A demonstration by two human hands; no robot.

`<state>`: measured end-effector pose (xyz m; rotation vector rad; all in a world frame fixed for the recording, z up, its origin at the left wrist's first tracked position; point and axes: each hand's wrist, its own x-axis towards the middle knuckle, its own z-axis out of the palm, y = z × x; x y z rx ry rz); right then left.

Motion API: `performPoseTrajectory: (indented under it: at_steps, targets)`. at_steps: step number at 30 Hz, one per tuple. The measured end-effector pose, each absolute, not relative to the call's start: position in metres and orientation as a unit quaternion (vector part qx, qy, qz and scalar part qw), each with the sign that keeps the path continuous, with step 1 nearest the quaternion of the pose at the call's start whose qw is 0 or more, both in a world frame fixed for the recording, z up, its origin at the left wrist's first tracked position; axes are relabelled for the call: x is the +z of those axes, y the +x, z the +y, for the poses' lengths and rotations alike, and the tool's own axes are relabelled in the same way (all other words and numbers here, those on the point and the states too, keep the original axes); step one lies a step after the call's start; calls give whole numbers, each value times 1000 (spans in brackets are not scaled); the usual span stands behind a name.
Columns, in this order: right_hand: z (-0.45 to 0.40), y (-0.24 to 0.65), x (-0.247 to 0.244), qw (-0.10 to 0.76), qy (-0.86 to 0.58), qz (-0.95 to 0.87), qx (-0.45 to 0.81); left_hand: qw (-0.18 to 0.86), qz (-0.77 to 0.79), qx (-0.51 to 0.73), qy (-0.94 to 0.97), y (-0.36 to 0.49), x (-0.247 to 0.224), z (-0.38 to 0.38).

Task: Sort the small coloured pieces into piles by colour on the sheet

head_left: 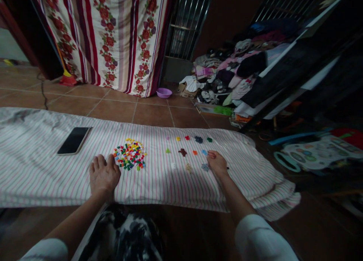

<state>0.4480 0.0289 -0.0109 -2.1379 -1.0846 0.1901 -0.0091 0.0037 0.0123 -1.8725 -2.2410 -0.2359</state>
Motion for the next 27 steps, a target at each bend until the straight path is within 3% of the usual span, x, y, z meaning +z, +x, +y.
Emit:
performPoseTrajectory:
  at_steps: [8,12,18,23,27]
  targets:
    - [24,436,9,312,-847,-429,26,102,-756,-118,-635,-12,2,6]
    - [29,400,27,357,-785,-506,-8,96,-758,-130,-632,-12,3,6]
    - [37,294,39,422,-631,-643,101,77,-762,-136,-629,-12,5,6]
    - [42,201,35,385,-532,-734,176,68,-765,-136,-626,-13,0,8]
    - [56,143,31,295,-495,-797,180,73,-767,-139,-622,-14,-4,9]
